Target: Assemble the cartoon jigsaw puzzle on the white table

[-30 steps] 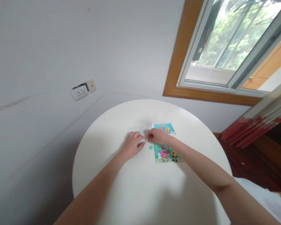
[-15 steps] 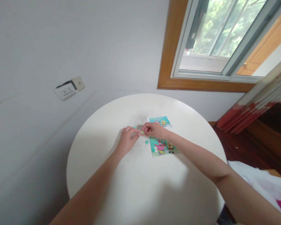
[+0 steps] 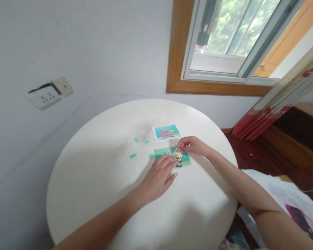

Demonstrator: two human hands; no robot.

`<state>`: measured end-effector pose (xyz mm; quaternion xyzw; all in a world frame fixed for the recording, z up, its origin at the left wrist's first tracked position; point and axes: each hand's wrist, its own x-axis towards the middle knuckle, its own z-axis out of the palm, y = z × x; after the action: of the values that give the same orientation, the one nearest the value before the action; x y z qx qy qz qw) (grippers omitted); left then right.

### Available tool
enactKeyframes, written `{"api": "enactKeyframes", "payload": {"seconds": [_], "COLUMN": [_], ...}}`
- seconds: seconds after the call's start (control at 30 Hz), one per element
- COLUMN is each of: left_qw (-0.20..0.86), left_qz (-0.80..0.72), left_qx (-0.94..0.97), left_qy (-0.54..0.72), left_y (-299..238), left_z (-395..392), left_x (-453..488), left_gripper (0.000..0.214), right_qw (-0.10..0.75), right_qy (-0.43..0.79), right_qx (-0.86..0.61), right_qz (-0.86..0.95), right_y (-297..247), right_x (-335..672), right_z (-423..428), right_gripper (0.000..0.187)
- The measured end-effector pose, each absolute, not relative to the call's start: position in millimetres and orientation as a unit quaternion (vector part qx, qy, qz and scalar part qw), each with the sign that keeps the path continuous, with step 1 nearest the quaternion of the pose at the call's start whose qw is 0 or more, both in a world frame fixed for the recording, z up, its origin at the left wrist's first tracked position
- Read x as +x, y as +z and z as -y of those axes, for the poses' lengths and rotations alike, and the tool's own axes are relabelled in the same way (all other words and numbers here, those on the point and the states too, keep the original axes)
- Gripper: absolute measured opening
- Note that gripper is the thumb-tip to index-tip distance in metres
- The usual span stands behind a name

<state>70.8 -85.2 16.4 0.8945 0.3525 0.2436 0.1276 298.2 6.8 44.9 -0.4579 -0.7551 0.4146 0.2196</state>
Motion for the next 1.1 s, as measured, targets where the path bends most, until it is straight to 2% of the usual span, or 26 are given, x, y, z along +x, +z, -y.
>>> {"api": "enactKeyframes", "payload": {"seconds": [0.13, 0.27, 0.93, 1.1], "left_qw": [0.081, 0.079, 0.070, 0.071], "left_qz": [-0.322, -0.331, -0.333, -0.334], "left_qx": [0.927, 0.930, 0.930, 0.931], "left_qy": [0.172, 0.141, 0.138, 0.132], "left_y": [10, 9, 13, 12], "left_z": [93, 92, 91, 92], "left_x": [82, 83, 84, 84], "left_gripper": [0.044, 0.042, 0.041, 0.041], "right_qw": [0.201, 0.182, 0.190, 0.216], "right_qy": [0.391, 0.356, 0.246, 0.240], "right_qx": [-0.489, -0.492, -0.475, -0.443], "right_qz": [0.753, 0.773, 0.823, 0.837], "right_y": [30, 22, 18, 25], "right_x": [306, 307, 308, 311], "right_z": [-7, -8, -1, 0], "right_gripper": [0.017, 0.018, 0.007, 0.011]}}
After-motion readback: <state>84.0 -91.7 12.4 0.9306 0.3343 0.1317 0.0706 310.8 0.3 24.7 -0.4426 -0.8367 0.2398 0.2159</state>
